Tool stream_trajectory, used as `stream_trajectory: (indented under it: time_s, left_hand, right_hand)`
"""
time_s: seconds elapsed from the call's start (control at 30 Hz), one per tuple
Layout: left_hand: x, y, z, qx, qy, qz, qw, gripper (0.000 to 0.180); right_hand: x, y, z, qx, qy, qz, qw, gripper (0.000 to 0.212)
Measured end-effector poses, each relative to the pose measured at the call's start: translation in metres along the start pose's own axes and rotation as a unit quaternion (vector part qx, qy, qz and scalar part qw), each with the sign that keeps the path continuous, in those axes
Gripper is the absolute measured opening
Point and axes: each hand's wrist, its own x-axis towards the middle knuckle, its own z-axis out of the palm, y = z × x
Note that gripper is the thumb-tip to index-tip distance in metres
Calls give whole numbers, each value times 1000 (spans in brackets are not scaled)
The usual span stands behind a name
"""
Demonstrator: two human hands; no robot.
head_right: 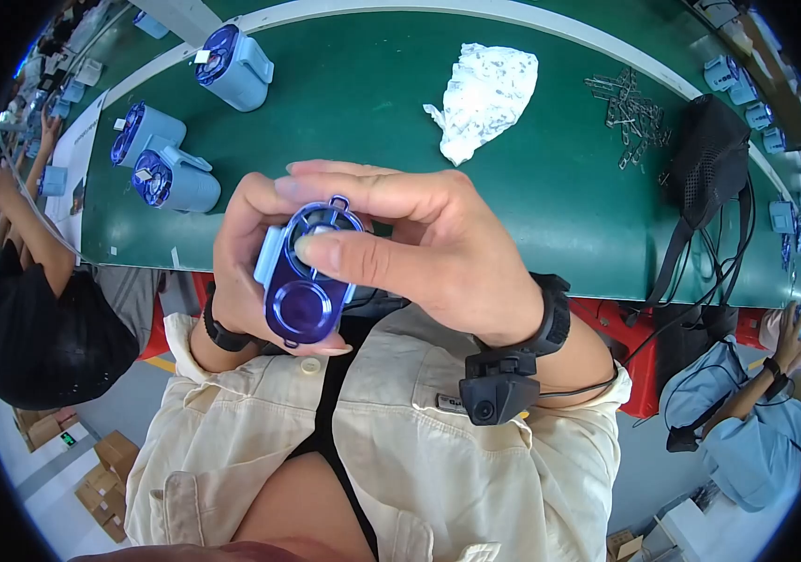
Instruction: The person picks up a blue device from the conveyor belt, peels a small white sticker from its top surface by hand, and places it back on the belt, repeating this for several devices.
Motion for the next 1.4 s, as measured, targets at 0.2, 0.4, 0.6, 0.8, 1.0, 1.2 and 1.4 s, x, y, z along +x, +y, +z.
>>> stream_trajectory:
  time_s: [0.2, 0.4, 0.6, 0.8, 1.0, 1.2, 1.4]
  left_hand:
    - [-1, 2, -7, -69, -5, -7, 998, 87]
    - [-3, -6, -9, -70, -6, -4, 998, 88]
    - [-5, -1, -12, -27, 18, -34, 999, 85]
    - [16, 51, -24, 370, 49, 23, 927, 74]
    - [6, 78, -25, -143, 117, 308, 933, 104]
    - [-3, 104, -48, -216, 126, 209, 945, 67]
    - [1, 126, -78, -310, 114, 101, 939, 35]
  right_hand:
    - [0, 2, 14, 30, 80, 55, 995, 43]
    - [5, 18, 14, -61, 64, -4, 996, 43]
    - [13, 15, 21, -48, 105, 6, 993, 42]
    - [42, -16, -5, -127, 123, 43, 983, 46]
    - [167, -59, -127, -196, 263, -63, 943, 41]
    - [247, -83, -265, -295, 407, -2, 865, 29]
    - [238, -91, -291, -686, 395, -39, 611, 35]
